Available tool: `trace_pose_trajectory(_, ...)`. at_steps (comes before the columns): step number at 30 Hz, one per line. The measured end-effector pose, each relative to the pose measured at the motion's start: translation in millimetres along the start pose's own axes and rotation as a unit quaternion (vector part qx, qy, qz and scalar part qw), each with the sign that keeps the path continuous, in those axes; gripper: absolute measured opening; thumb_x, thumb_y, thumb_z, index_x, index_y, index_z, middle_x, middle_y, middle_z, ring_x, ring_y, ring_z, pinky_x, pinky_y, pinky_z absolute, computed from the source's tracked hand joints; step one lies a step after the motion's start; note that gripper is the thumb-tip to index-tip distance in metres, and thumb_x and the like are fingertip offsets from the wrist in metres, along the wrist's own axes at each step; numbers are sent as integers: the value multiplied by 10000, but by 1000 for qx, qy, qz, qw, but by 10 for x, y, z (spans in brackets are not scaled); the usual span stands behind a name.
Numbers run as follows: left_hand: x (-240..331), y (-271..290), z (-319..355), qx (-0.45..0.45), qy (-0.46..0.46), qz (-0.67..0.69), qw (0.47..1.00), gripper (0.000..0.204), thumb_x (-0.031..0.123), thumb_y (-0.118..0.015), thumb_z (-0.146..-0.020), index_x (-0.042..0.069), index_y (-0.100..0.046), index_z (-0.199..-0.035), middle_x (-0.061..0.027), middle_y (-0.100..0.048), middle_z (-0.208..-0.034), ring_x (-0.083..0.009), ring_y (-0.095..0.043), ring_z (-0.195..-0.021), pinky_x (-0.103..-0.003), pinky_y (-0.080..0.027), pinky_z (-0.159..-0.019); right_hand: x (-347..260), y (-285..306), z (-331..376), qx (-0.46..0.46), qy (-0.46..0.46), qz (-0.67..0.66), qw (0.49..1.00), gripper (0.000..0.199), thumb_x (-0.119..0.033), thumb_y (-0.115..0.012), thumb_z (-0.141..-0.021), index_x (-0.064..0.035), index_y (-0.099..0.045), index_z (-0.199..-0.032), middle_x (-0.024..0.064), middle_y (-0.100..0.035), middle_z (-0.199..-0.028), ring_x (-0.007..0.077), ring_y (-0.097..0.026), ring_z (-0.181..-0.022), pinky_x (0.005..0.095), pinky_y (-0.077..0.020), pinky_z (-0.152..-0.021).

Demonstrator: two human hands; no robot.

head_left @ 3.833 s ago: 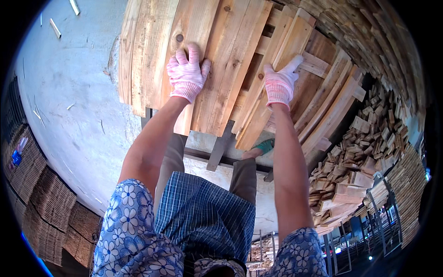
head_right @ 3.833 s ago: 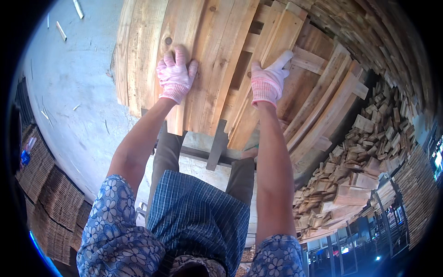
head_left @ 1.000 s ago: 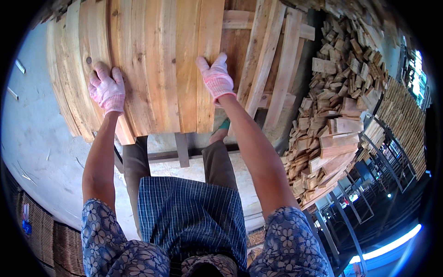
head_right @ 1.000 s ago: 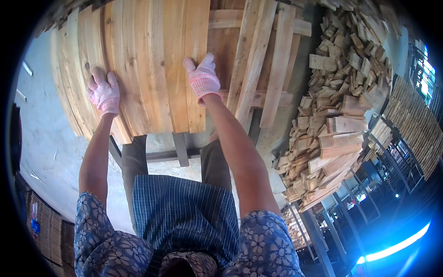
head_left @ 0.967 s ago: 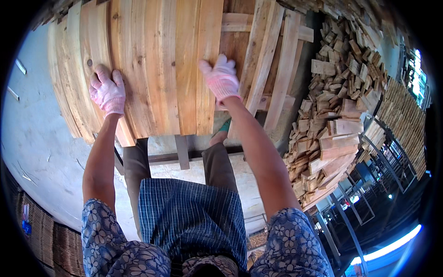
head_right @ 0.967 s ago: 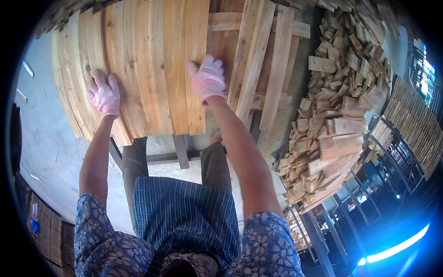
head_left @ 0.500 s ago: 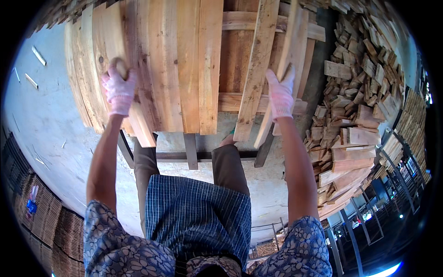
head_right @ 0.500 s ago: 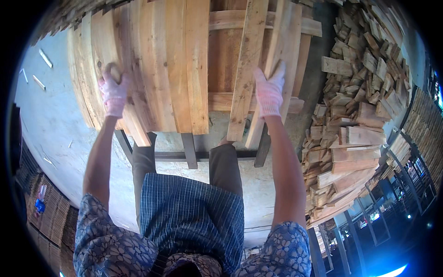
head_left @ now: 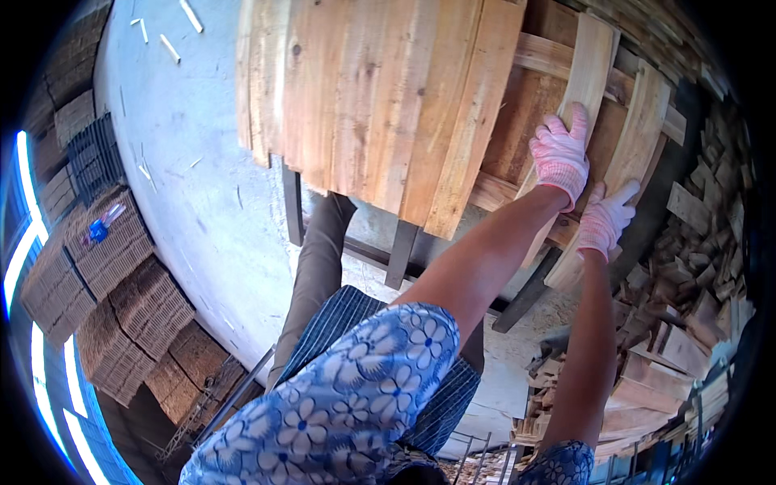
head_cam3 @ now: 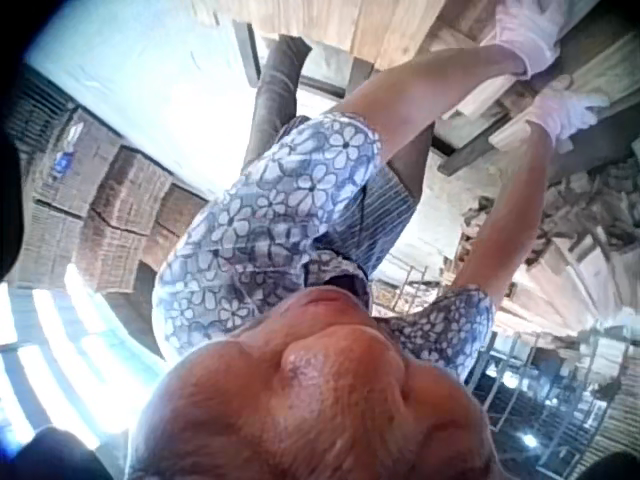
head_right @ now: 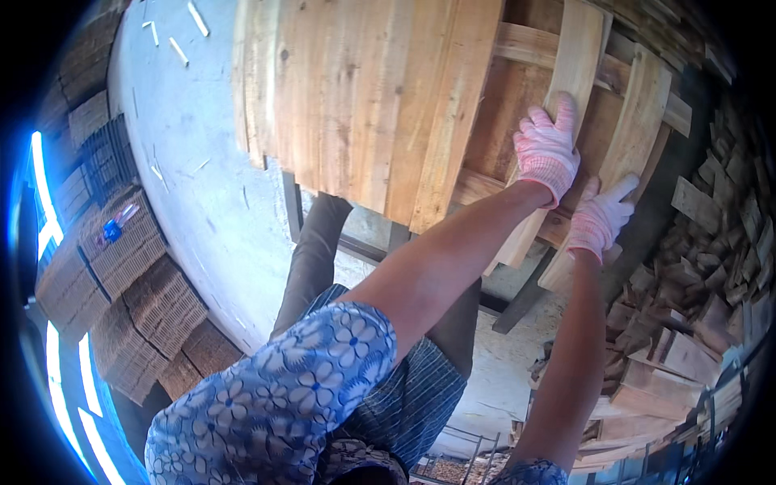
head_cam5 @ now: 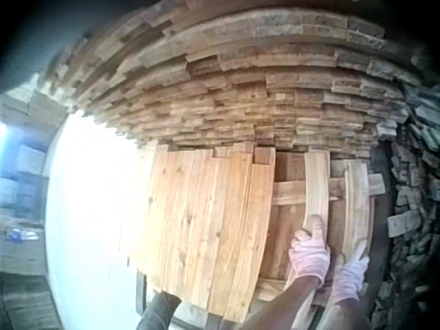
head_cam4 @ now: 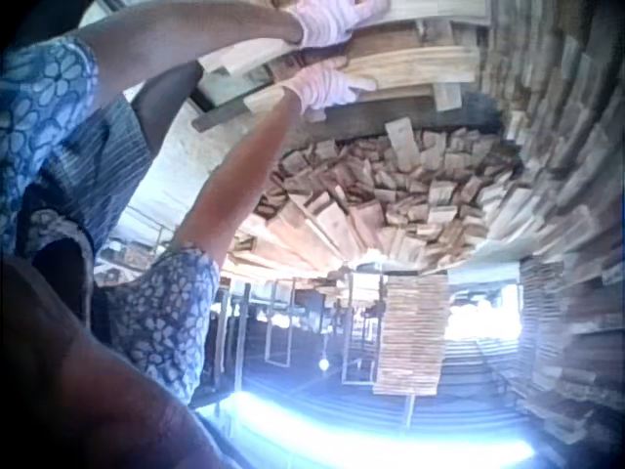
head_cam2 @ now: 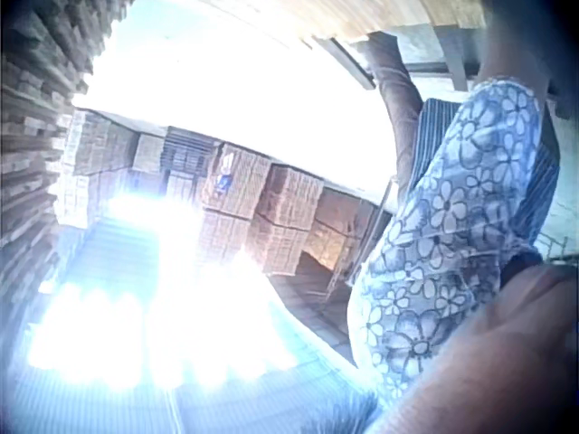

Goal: The person picks up wooden planks from a pile and stacks them onto a wooden pallet. They repeatedly lift the planks and place them in a neat arrangement on the pallet.

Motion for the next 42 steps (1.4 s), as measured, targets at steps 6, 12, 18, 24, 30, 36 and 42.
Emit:
trace_pose_trajectory(6, -414, 627, 355, -132, 28, 294, 946, 1039, 221, -754, -792, 136, -158, -1638, -313, -405, -1506, -450, -499, -1342, -486, -431, -1130, 163, -84, -1, -63, -16, -8, 998, 1005, -476, -740, -891, -211, -105, -1624, 299, -451, -1364, 483, -557, -1222, 575, -499, -989)
trace_pose_trajectory(12, -1978, 1342, 1055, -128, 156, 711, 674, 968, 188, -823, -814, 98, -240, -1583, -159, -561, -1319, -306, -617, -1156, -475, -540, -995, -105, -145, 236, -67, 35, -192, 978, 1125, -325, -795, -813, -148, -60, -1646, 317, -372, -1484, 496, -428, -1369, 524, -402, -1140)
trace_pose_trajectory(18, -3576, 1348, 1832, -30, 279, 725, 629, 613, 274, -832, -852, 74, -496, -1325, -150, -595, -1254, -359, -593, -1187, -559, -506, -1036, -1626, -614, 1065, -188, 151, -493, 836, 1046, -96, -737, -857, -79, -60, -1654, 209, -420, -1521, 316, -486, -1313, 380, -411, -1122)
trace_pose_trajectory(24, -5248, 857, 2728, 67, 392, 819, 413, 344, 122, -819, -790, 46, -596, -1041, -131, -650, -983, -341, -639, -974, -543, -536, -973, -1557, -606, 1013, -283, 105, -488, 819, 1012, -57, -705, -879, -109, -68, -1664, 154, -440, -1502, 273, -496, -1286, 394, -419, -1124)
trace_pose_trajectory(30, -5021, 614, 1575, 85, 377, 845, 368, 250, 135, -736, -814, 65, -603, -1015, -109, -623, -964, -331, -632, -963, -609, -531, -927, -1392, -356, 1030, -288, 73, -429, 853, 976, -159, -719, -879, -85, -140, -1660, 142, -440, -1517, 252, -477, -1318, 353, -393, -1123)
trace_pose_trajectory(36, -5063, 391, 1499, 113, 314, 884, 327, 251, 87, -725, -843, 25, -633, -1068, -121, -642, -1031, -303, -643, -996, -540, -538, -957, -1235, 131, 1176, -188, 200, -259, 926, 1028, -40, -710, -804, -95, -145, -1660, 151, -373, -1584, 264, -460, -1342, 370, -387, -1135)
trace_pose_trajectory(42, -4911, 977, 2158, 112, 373, 847, 362, 292, 118, -752, -860, -8, -649, -1102, -158, -660, -1040, -321, -636, -1035, -508, -529, -996, -2934, 550, 1728, -212, 371, -67, 902, 956, -90, -712, -814, -128, -221, -1633, 283, -381, -1526, 462, -456, -1374, 483, -411, -1157)
Point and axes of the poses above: each hand's wrist, its own z-axis away from the middle knuckle, its own y-axis out of the back of the hand, x = y × z, the point moved 9 cm from there along -z, towards the middle knuckle
